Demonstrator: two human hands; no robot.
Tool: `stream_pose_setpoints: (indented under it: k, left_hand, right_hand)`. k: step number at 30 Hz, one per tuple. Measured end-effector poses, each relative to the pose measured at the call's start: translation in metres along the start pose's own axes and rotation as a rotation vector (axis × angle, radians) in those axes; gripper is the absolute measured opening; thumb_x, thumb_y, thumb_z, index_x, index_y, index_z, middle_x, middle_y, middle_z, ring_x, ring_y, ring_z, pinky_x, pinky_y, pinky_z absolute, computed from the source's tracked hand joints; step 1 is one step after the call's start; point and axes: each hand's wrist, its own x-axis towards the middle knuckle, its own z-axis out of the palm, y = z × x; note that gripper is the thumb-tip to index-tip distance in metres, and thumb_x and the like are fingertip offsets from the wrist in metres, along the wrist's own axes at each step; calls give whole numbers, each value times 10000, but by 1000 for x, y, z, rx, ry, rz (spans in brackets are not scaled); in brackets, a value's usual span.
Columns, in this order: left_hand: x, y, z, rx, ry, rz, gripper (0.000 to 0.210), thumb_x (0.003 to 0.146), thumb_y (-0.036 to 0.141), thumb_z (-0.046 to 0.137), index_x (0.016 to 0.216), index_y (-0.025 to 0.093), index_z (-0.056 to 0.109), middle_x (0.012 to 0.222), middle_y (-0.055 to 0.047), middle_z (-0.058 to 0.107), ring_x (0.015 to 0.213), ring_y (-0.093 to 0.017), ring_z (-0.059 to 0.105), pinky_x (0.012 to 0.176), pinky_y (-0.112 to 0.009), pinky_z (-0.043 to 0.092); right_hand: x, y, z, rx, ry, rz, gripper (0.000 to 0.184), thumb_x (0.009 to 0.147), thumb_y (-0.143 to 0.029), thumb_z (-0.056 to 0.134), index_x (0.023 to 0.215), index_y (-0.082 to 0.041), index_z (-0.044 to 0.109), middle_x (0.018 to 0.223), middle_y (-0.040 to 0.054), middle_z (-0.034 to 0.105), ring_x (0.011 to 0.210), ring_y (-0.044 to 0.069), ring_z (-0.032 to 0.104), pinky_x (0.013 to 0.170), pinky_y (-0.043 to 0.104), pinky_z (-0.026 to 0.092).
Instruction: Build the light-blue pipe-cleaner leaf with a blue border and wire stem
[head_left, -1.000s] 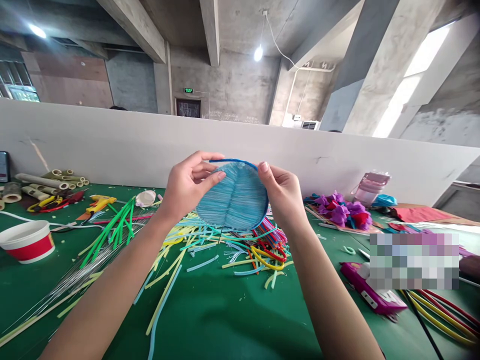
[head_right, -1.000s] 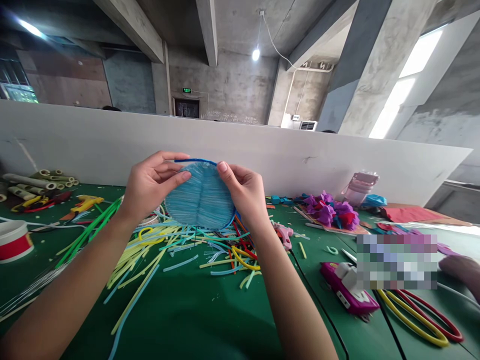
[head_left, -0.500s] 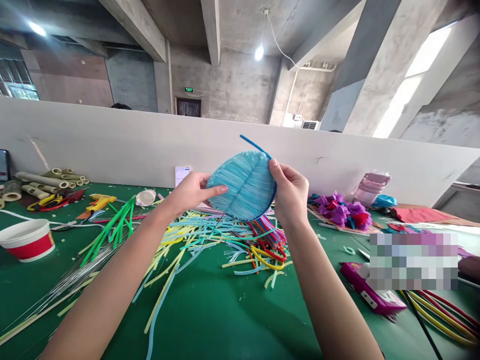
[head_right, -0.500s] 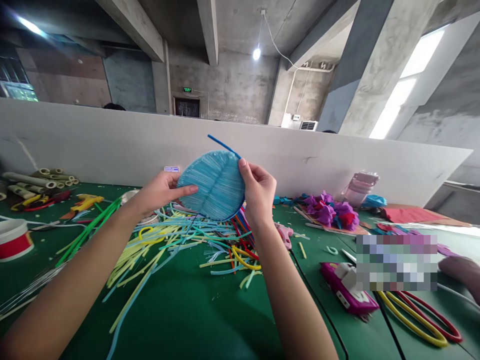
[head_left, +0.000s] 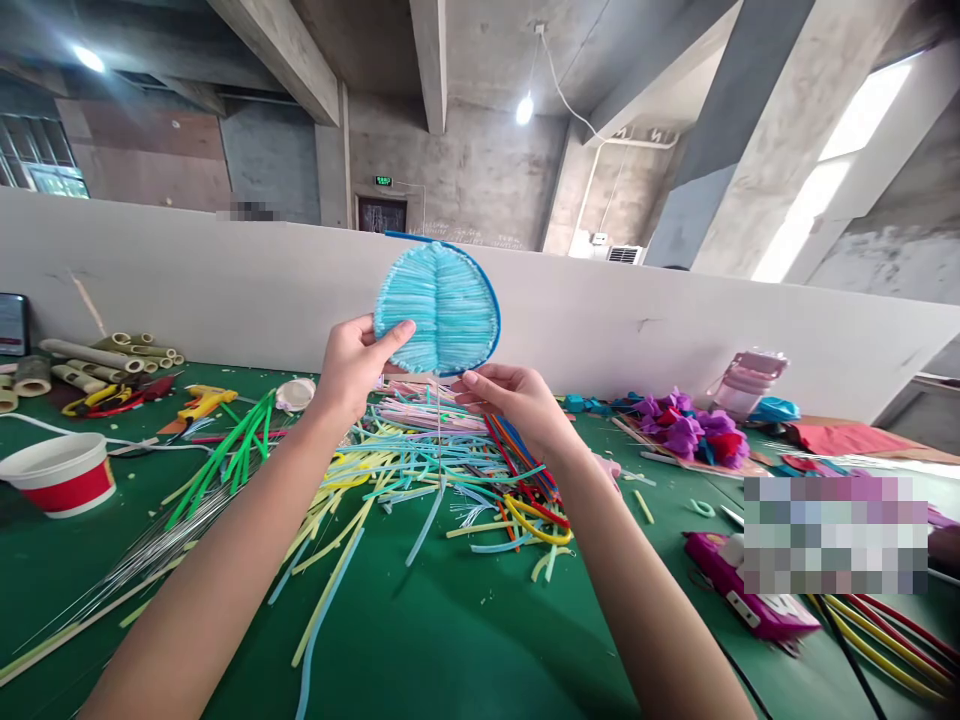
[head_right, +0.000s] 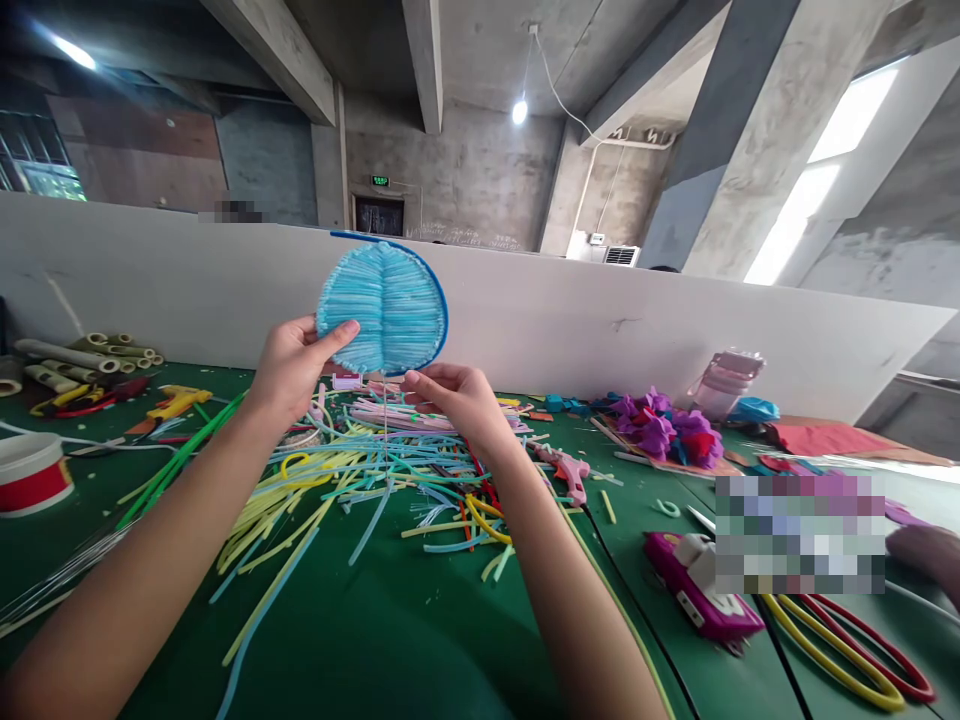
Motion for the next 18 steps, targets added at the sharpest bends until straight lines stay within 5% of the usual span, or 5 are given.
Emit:
stream_pose_setpoints:
  k: [18]
  left_hand:
    - [-7, 1, 13, -109, -19, 37, 437, 655, 491, 868, 917, 170, 727, 890, -53, 764, 779, -215, 733, 672, -327, 646]
  right_hand:
    - [3, 10, 18, 11, 121, -187, 358, 757, -519, 786, 753, -168, 712, 785, 57, 766, 712, 141, 687, 727, 274, 547]
